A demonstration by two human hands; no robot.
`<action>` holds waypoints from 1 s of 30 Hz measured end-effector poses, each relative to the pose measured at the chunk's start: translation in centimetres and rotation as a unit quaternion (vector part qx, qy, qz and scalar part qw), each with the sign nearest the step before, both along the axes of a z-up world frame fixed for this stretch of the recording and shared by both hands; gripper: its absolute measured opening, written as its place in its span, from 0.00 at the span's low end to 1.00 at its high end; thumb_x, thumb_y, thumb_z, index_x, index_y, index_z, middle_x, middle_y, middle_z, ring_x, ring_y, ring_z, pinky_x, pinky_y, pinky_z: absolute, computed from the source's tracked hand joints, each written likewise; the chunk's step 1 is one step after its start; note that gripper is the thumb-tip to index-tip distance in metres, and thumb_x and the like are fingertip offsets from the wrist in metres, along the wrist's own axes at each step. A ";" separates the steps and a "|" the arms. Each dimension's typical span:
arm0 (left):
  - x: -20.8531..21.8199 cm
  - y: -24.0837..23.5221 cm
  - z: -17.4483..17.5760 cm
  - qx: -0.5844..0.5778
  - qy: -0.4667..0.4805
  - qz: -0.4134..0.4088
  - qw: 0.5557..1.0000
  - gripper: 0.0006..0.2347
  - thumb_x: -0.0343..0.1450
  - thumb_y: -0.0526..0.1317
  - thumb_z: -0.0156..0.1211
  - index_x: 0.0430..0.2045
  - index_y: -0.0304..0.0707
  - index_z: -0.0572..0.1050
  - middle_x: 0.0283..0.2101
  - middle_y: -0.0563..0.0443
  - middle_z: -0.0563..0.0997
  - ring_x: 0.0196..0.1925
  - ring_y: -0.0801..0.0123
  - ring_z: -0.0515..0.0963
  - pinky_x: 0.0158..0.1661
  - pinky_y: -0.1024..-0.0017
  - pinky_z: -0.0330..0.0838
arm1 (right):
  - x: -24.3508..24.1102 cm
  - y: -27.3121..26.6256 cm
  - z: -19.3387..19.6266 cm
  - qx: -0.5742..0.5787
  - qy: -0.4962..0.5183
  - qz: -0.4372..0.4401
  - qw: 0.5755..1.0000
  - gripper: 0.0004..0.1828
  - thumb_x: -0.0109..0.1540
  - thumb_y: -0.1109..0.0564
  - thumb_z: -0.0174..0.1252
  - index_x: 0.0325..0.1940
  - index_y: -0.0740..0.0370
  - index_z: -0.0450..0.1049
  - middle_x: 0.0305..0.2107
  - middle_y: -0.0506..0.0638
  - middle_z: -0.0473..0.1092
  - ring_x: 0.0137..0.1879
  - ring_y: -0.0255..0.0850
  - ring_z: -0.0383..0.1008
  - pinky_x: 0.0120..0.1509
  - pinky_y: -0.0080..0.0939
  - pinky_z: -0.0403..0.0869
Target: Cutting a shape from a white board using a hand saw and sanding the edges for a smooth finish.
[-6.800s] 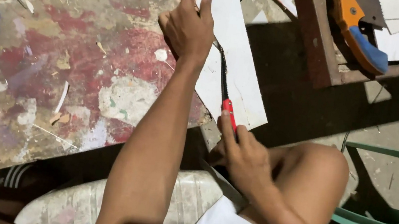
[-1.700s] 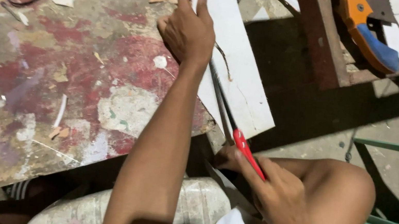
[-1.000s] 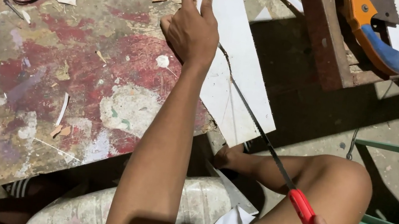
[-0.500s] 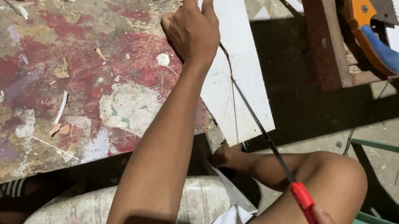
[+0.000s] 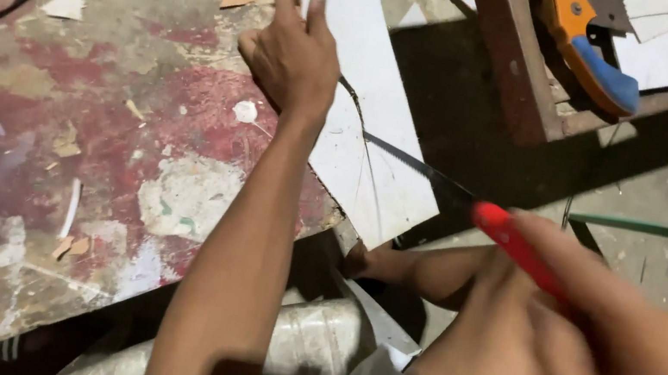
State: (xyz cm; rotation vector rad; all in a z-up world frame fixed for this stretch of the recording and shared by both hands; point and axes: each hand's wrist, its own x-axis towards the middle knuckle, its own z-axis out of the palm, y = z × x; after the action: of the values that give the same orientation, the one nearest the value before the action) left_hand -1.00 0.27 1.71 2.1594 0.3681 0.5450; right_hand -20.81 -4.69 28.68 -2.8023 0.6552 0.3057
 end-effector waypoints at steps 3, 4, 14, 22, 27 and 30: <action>-0.5 -0.2 -0.1 -0.021 0.006 -0.006 1.000 0.10 0.75 0.53 0.46 0.34 0.52 0.62 0.21 0.51 0.85 0.27 0.53 0.73 0.43 0.63 0.62 | 2.4 0.8 -4.1 0.065 0.180 -0.057 0.980 0.35 0.63 0.54 0.41 0.74 0.26 0.63 0.38 0.53 0.79 0.39 0.49 0.77 0.51 0.54 0.71; -0.6 0.1 0.2 -0.035 0.016 -0.001 0.999 0.10 0.75 0.55 0.45 0.34 0.55 0.63 0.21 0.56 0.84 0.32 0.60 0.72 0.37 0.64 0.63 | 2.1 -0.7 -6.4 0.088 0.236 -0.072 0.965 0.36 0.64 0.53 0.38 0.76 0.23 0.59 0.38 0.56 0.78 0.42 0.53 0.77 0.55 0.58 0.72; 0.2 0.0 -0.4 -0.023 -0.015 0.013 1.000 0.11 0.75 0.54 0.44 0.35 0.49 0.64 0.19 0.52 0.84 0.24 0.64 0.79 0.51 0.60 0.65 | -1.8 -3.4 -18.3 0.229 -0.060 -0.029 0.971 0.31 0.65 0.51 0.42 0.74 0.42 0.65 0.16 0.58 0.68 0.26 0.53 0.64 0.43 0.41 0.67; -0.2 0.4 -0.4 -0.028 -0.115 -0.001 0.993 0.14 0.75 0.56 0.45 0.37 0.49 0.70 0.22 0.55 0.85 0.23 0.60 0.80 0.50 0.59 0.67 | -5.0 -4.8 -29.1 0.042 -0.350 0.176 0.919 0.29 0.72 0.62 0.51 0.78 0.52 0.59 0.31 0.49 0.73 0.29 0.42 0.67 0.33 0.43 0.67; 0.6 0.0 -2.2 0.034 -0.152 0.007 0.988 0.17 0.76 0.60 0.41 0.42 0.54 0.72 0.28 0.61 0.83 0.31 0.67 0.81 0.49 0.60 0.65 | -4.6 -7.8 -28.6 -0.135 -0.337 0.301 0.882 0.28 0.68 0.61 0.52 0.75 0.52 0.66 0.25 0.46 0.60 0.21 0.41 0.57 0.27 0.45 0.62; 0.8 -0.4 -2.5 0.034 -0.175 0.027 0.984 0.13 0.75 0.57 0.46 0.39 0.55 0.74 0.28 0.62 0.81 0.36 0.66 0.79 0.47 0.58 0.66 | -3.6 -9.7 -27.5 -0.238 -0.356 0.392 0.814 0.25 0.68 0.62 0.52 0.70 0.49 0.72 0.24 0.45 0.57 0.21 0.39 0.53 0.27 0.40 0.59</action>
State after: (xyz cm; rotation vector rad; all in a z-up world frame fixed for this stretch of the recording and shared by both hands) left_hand -0.15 -0.10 -0.78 2.0707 0.2158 0.9616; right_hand -24.44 -14.36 1.22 -3.1237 -0.7096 -0.8727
